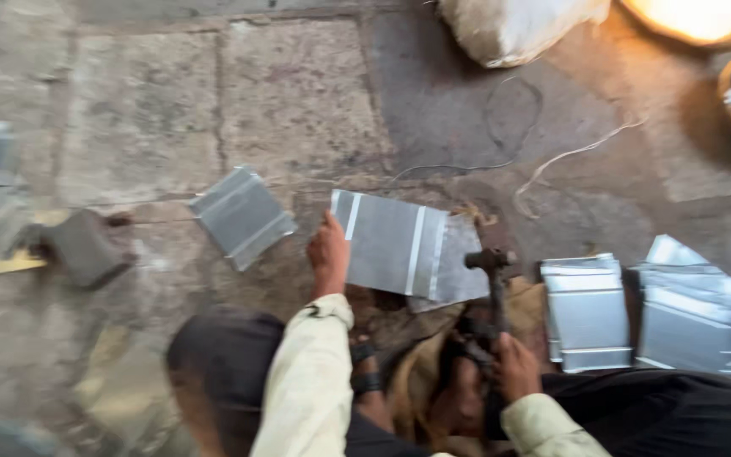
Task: The person sits on the floor and repeatedly hammers a rectangular metal sheet placed on a wooden block. They adjust the sheet's position and flip it over to work on different areas, then place the finished piece aside and pick up another sheet to continue.
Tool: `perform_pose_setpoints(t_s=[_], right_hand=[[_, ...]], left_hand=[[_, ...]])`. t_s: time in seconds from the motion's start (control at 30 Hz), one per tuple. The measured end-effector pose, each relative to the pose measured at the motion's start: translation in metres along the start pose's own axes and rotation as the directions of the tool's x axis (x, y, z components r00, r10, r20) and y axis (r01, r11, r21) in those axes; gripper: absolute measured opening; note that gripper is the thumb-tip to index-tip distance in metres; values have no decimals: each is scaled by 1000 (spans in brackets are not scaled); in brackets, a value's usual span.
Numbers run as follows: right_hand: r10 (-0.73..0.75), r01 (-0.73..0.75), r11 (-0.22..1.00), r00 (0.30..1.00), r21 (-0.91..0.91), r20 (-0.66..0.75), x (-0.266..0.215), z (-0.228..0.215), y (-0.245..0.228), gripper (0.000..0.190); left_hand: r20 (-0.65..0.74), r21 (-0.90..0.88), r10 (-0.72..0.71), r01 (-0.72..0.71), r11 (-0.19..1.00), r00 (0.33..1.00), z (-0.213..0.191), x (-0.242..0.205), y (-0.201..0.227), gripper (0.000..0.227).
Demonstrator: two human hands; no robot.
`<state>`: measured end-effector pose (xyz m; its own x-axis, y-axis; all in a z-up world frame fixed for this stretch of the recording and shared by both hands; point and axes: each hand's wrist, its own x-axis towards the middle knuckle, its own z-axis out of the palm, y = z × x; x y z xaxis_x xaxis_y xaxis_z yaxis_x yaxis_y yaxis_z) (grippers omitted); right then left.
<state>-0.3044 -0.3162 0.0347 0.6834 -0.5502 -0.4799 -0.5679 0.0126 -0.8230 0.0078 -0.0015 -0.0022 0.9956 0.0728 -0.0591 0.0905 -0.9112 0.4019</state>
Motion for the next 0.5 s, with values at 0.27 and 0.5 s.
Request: perform_pose_setpoints(t_s=[0.27,0.5], right_hand=[[-503,497,862,864,97,36,-41,-1,-71,42],[-456,486,770,872,-413,176,-18,12,-66,40]], left_hand=[[97,-9,-43,44,999,994,-24,-11,20,32],[54,-32,-19,20,999,998,-17,-9,16,35]])
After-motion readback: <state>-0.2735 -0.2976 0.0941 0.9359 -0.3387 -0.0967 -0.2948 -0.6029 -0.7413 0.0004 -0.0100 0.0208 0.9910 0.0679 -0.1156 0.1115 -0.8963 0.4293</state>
